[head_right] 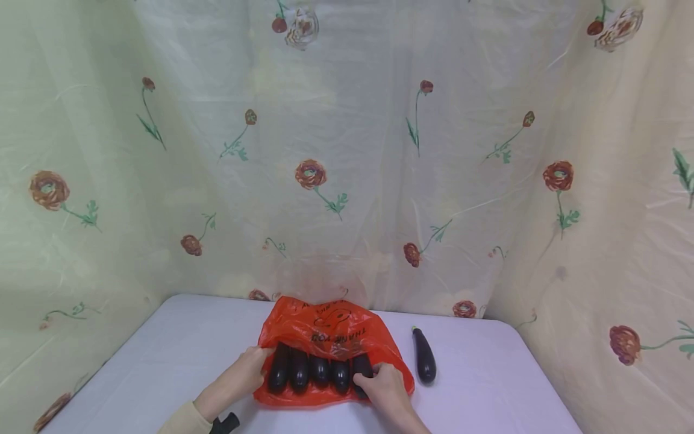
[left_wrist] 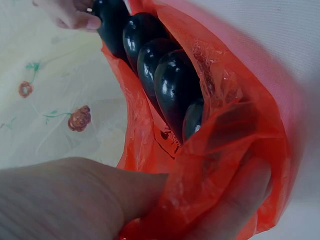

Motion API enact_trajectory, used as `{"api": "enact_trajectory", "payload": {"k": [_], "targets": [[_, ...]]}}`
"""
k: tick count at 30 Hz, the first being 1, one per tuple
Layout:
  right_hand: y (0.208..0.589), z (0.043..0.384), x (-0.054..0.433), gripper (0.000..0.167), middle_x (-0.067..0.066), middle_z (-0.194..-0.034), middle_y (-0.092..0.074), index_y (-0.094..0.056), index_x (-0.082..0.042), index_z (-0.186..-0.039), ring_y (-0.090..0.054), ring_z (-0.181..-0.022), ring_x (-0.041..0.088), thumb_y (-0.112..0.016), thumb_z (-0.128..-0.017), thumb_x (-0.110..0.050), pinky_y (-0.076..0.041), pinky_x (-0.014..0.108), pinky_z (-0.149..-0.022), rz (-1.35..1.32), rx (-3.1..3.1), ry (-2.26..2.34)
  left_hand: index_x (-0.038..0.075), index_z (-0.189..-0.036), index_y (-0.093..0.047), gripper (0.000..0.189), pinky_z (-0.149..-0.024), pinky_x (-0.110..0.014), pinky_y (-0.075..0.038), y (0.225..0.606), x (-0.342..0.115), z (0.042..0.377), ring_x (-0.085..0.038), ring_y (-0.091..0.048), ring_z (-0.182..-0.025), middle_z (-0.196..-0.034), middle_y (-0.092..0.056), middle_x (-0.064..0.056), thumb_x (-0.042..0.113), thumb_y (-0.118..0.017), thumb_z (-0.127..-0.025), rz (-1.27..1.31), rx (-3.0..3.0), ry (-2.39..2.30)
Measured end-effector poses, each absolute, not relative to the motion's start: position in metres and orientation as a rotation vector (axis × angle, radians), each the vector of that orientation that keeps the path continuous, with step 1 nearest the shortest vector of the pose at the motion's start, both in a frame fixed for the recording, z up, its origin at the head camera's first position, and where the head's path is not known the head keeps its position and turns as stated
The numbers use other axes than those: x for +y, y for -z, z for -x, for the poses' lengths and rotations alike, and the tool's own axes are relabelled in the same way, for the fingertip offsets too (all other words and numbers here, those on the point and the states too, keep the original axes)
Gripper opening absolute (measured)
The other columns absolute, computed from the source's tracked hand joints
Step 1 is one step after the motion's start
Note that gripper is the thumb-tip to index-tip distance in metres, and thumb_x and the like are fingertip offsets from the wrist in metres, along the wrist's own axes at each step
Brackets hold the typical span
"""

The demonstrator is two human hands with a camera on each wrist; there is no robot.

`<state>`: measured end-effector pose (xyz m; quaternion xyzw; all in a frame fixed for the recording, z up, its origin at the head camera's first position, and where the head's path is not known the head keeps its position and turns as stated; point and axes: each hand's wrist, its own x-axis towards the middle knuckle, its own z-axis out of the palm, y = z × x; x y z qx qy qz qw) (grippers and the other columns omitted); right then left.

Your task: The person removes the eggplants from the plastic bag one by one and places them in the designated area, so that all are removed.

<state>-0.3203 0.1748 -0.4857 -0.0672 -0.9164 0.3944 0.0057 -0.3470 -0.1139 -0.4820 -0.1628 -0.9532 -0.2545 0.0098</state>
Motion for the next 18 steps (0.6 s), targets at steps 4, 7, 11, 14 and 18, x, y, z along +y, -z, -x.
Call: {"api": "enact_trajectory", "payload": {"k": [4,7,11,14,18], "targets": [[0.477,0.318,0.176,0.04,0.005,-0.078,-0.063,-0.069,0.006,-0.095,-0.055,-0.069,0.016,-0.072,-0.077,-0.029,-0.05,0.027,-0.059,0.182,-2.89,-1.168,-0.012,-0.118,-0.059,0.044,-0.086,-0.045,-0.055,0.438,-0.1,0.308,-0.033,-0.065,-0.105,-0.114,-0.065,-0.025,-0.023,-0.061,-0.076,0.463,-2.959,0.756],[0.471,0.318,0.18,0.041,0.006,-0.079,-0.064,-0.069,0.005,-0.094,-0.055,-0.072,0.018,-0.071,-0.076,-0.031,-0.05,0.03,-0.062,0.173,-2.902,-1.122,-0.014,-0.117,-0.059,0.044,-0.085,-0.047,-0.055,0.455,-0.108,0.322,-0.035,-0.065,-0.104,-0.112,-0.065,-0.026,-0.022,-0.063,-0.074,0.548,-2.918,0.771],[0.466,0.317,0.185,0.037,0.006,-0.078,-0.063,-0.068,0.002,-0.089,-0.055,-0.072,0.019,-0.07,-0.076,-0.032,-0.049,0.029,-0.061,0.173,-2.942,-1.106,-0.012,-0.113,-0.061,0.045,-0.081,-0.048,-0.056,0.467,-0.111,0.333,-0.035,-0.066,-0.099,-0.107,-0.066,-0.024,-0.024,-0.064,-0.07,0.561,-2.897,0.808],[0.465,0.317,0.188,0.033,0.005,-0.075,-0.062,-0.067,0.0,-0.085,-0.055,-0.072,0.018,-0.068,-0.077,-0.032,-0.049,0.028,-0.061,0.16,-2.979,-1.09,-0.01,-0.113,-0.062,0.045,-0.081,-0.048,-0.056,0.469,-0.111,0.336,-0.033,-0.066,-0.098,-0.106,-0.067,-0.022,-0.024,-0.065,-0.07,0.537,-2.917,0.828],[0.462,0.313,0.188,0.034,0.004,-0.075,-0.061,-0.067,-0.001,-0.084,-0.055,-0.071,0.018,-0.069,-0.077,-0.034,-0.048,0.029,-0.062,0.137,-3.027,-1.038,-0.009,-0.115,-0.062,0.045,-0.082,-0.047,-0.056,0.467,-0.11,0.336,-0.031,-0.066,-0.098,-0.109,-0.067,-0.021,-0.023,-0.065,-0.071,0.491,-2.956,0.845]]}}
